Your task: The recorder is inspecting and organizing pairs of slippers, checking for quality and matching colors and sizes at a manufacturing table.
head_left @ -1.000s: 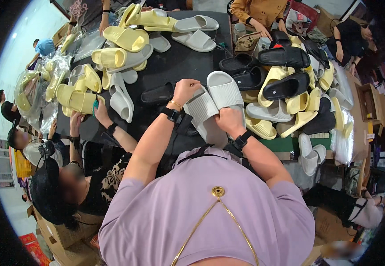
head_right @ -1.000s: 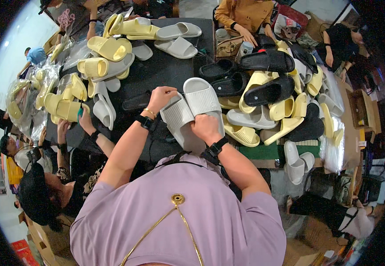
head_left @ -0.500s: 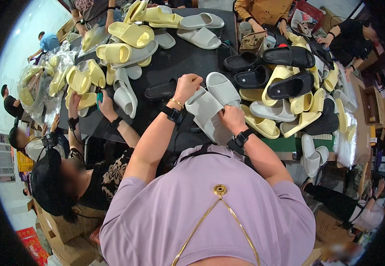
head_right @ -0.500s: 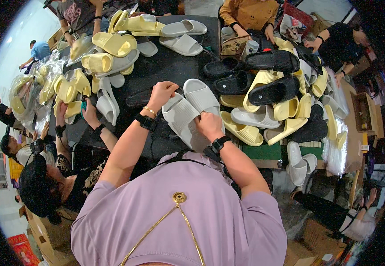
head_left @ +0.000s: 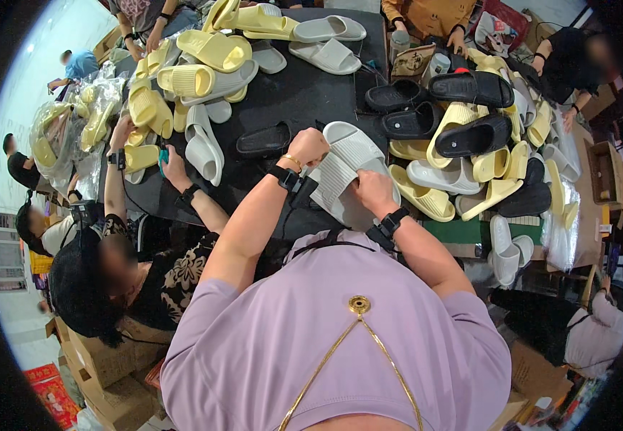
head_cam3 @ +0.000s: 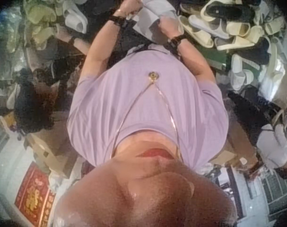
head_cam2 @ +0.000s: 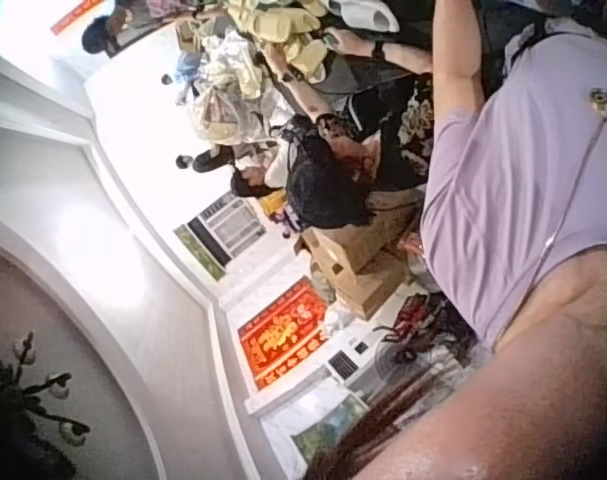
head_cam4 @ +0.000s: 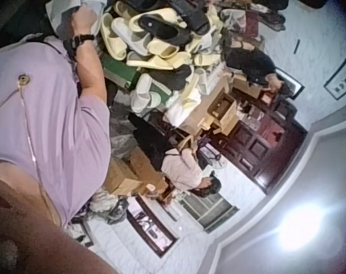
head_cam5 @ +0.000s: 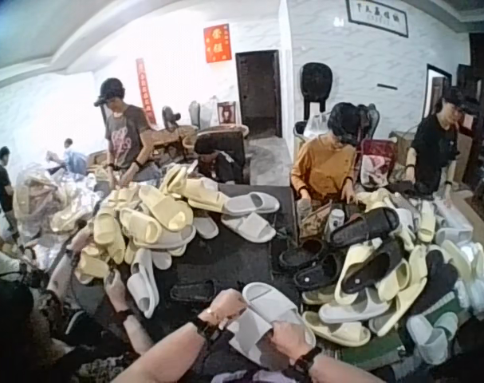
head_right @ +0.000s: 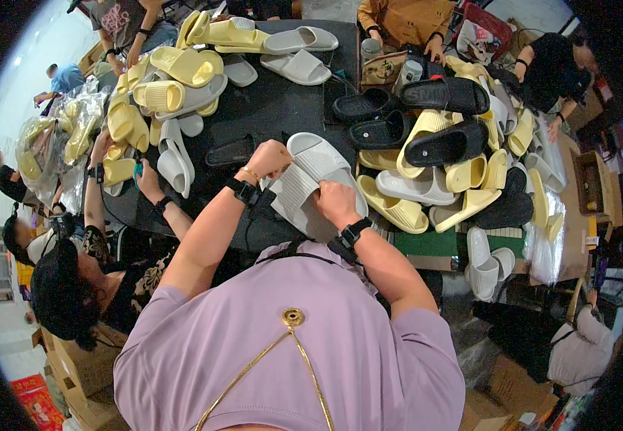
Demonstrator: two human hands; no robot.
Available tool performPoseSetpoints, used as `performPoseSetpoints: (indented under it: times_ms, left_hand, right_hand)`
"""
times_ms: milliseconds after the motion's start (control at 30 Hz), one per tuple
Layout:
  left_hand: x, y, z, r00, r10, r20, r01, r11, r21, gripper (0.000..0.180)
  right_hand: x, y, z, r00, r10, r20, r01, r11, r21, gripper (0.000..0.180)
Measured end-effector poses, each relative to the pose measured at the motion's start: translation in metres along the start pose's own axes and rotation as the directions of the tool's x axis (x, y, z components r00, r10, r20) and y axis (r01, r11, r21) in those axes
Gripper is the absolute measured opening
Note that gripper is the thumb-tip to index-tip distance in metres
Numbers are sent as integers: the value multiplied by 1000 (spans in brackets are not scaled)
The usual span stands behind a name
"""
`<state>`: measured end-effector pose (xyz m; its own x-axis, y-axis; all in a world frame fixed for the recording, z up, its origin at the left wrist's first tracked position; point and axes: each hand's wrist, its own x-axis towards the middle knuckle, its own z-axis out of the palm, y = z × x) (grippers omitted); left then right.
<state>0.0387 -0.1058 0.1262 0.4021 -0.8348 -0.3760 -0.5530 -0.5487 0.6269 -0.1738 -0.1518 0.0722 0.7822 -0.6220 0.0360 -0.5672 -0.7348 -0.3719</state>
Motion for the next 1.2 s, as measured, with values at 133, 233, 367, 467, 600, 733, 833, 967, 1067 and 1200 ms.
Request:
performPoseSetpoints:
  times_ms: [133, 233, 367, 467, 600, 733, 833, 967, 1067, 1200]
  left_hand:
    - [8, -11, -2, 998, -65, 9, 65, 971, -230, 21]
    - [10, -20, -7, 993, -110, -43, 76, 876, -477, 20]
    - [10, -27, -18, 987, -155, 37, 147, 794, -590, 24]
    - [4, -21, -19, 977, -188, 104, 210, 741, -638, 24]
    - [14, -28, -3, 939, -255, 232, 333, 844, -421, 24]
    - [15, -23, 7, 950, -216, 224, 273, 924, -266, 29]
    - [25, -17, 10, 941, -279, 194, 314, 932, -183, 32]
    - [50, -40, 17, 952, -234, 196, 245, 969, -33, 25]
    - [44, -37, 11, 977, -200, 71, 210, 959, -192, 22]
    - [43, -42, -13, 985, -94, -142, 87, 995, -56, 20]
  right_hand:
    - [0, 5, 5, 1000, -7, -11, 7, 999, 32, 30]
    - [0, 5, 1, 999, 44, -12, -43, 995, 89, 37]
    - [-3, 8, -2, 996, 67, 52, -72, 993, 92, 49]
    - [-4, 11, 0, 996, 56, 68, -61, 995, 83, 52]
    - [-5, 9, 1, 996, 47, 82, -54, 995, 88, 55]
    - [-6, 11, 3, 997, 42, 63, -48, 993, 109, 56]
    - [-7, 14, 6, 998, 35, 50, -41, 992, 118, 56]
    - [-6, 13, 5, 998, 21, 58, -28, 992, 126, 57]
    - [-7, 12, 5, 998, 32, 61, -40, 991, 129, 57]
    - [-6, 13, 5, 995, 43, 91, -55, 990, 130, 57]
